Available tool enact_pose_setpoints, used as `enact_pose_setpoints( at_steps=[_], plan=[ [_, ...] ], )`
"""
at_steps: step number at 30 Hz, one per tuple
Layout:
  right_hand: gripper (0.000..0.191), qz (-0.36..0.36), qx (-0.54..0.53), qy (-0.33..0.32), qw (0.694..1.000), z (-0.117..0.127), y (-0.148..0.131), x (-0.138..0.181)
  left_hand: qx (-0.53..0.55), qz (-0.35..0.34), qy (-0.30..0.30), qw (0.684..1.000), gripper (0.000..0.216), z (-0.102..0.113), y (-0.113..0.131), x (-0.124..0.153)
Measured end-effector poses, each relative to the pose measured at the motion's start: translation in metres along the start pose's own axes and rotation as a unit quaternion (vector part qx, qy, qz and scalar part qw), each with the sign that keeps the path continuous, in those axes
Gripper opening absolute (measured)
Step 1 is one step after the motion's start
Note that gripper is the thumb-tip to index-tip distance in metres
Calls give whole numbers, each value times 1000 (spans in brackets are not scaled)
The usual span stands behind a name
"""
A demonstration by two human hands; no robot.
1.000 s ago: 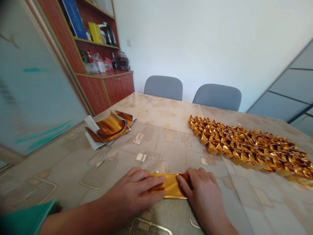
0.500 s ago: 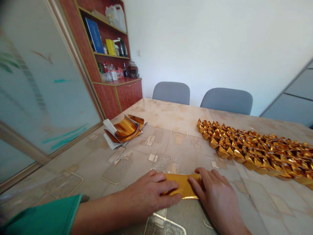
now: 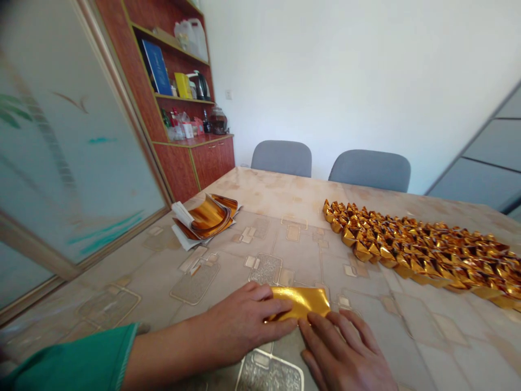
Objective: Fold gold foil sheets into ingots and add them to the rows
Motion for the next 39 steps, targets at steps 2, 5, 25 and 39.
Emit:
enact_pose_setpoints(
  at_steps=[2, 5, 25, 39],
  plan=[
    [39, -5, 1, 4, 1000, 3, 4, 1, -2, -4, -1, 1000, 30, 2, 0, 0],
    [38, -18, -12, 9, 1000, 3, 8, 6, -4, -6, 0, 1000, 27, 4, 1, 1],
    [28, -147, -181, -47, 971, -11, 15, 2, 37, 91, 58, 993, 17, 14, 0, 44],
    [4, -106, -175, -86, 975, -26, 6, -36, -23, 130, -39, 990, 6, 10, -6, -2]
  ],
)
Point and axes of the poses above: each hand's wrist, its own x-axis away from the middle knuckle, its own z-axis out of the back of the hand, y = z × x, the point moved 6 cm from there along -x, towards the middle knuckle, and after that the axes turned 8 degrees about x, right-handed, at the moved point
